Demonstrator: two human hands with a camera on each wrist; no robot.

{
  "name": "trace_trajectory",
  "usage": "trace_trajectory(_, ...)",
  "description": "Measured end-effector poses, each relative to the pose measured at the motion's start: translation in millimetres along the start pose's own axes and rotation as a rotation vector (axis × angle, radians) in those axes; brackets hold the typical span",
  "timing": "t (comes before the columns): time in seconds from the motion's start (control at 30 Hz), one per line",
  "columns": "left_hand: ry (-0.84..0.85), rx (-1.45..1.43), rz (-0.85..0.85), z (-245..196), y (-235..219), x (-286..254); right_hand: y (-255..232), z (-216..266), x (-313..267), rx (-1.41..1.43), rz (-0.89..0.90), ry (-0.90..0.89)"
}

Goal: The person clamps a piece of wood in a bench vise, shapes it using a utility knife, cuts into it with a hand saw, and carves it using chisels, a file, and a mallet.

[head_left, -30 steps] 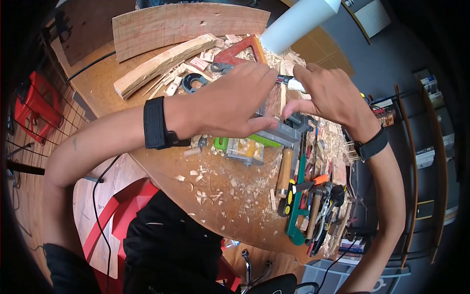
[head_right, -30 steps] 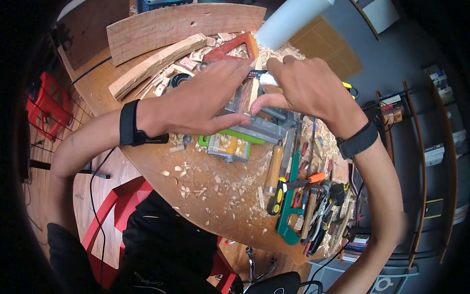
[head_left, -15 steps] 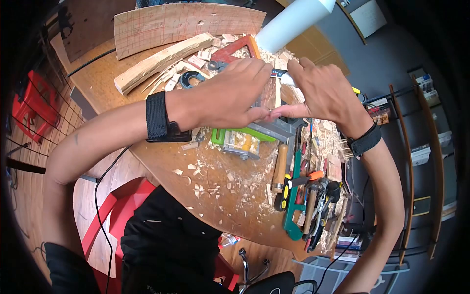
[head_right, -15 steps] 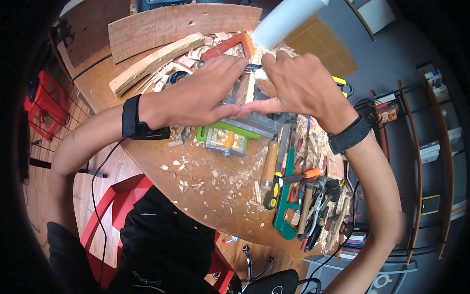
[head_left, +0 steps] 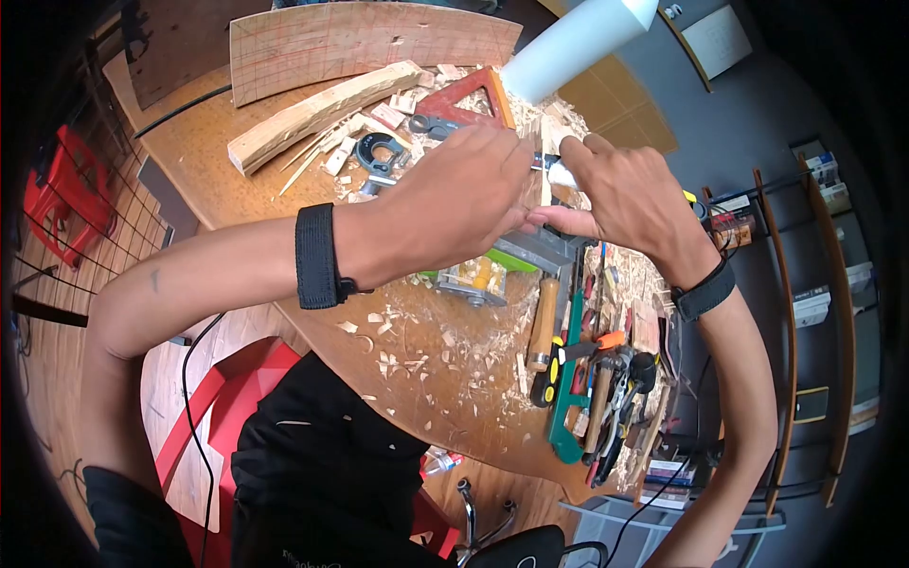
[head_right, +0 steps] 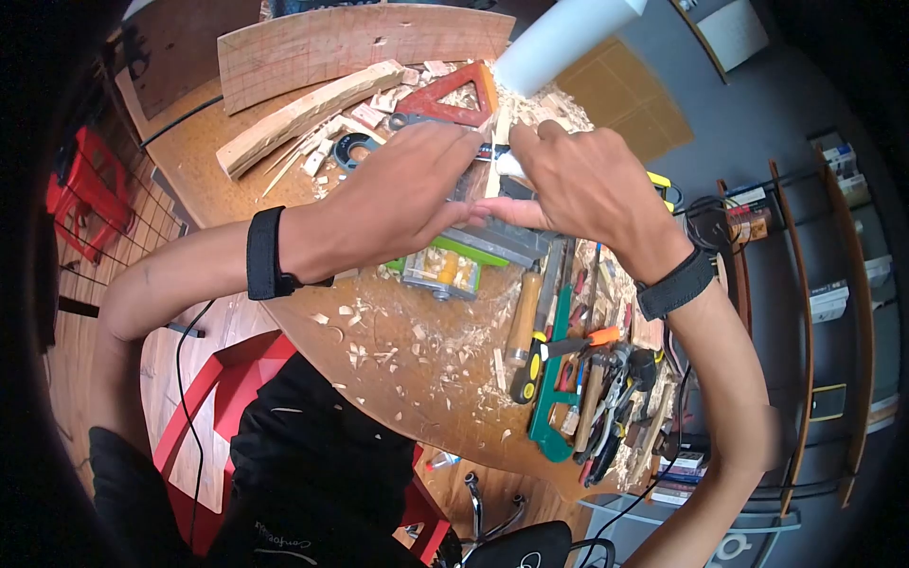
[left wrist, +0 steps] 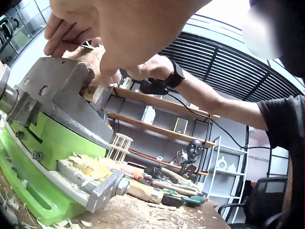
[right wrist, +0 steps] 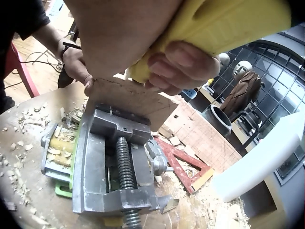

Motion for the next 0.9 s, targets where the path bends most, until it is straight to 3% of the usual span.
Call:
trace_trajectory(0.1, -0.029, -0.047, -0.018, -2, -1, -1, -2, 4, -3, 0.003, -0.004, 0.005)
trace_trajectory(0.17, 0.054, 0.045, -0.196, -13, -13, -4, -4, 5, -4, 0.018, 0.005, 0.018)
trace_trajectory(0.6, -0.012, 0.029, -0.128, -12, -9, -5, -5, 3, -10, 0.0, -0.029, 0.09)
trace_trajectory(0.7, 0.085, -0.029, -0.157, -3, -12, 2, -6, -7, -1, -0.01, -0.116, 0.034)
trace_trajectory(0.77, -0.056, -0.113, 0.142, 15, 5, 9, 1, -14, 2, 0.016, -0.058, 0.044)
trace_trajectory(0.9, -0.047, -0.115, 0.206, 21, 8, 16, 7, -16, 3, 0.042, -0.054, 0.07)
Point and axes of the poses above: each hand's wrist, its own x-axis towards the middle knuckle, its own y-axis out of the palm, z = x × y, the point moved 9 cm from there along x, towards the middle knuckle, and after that the axes turned 5 degrees about -x, right-handed, at the moved point
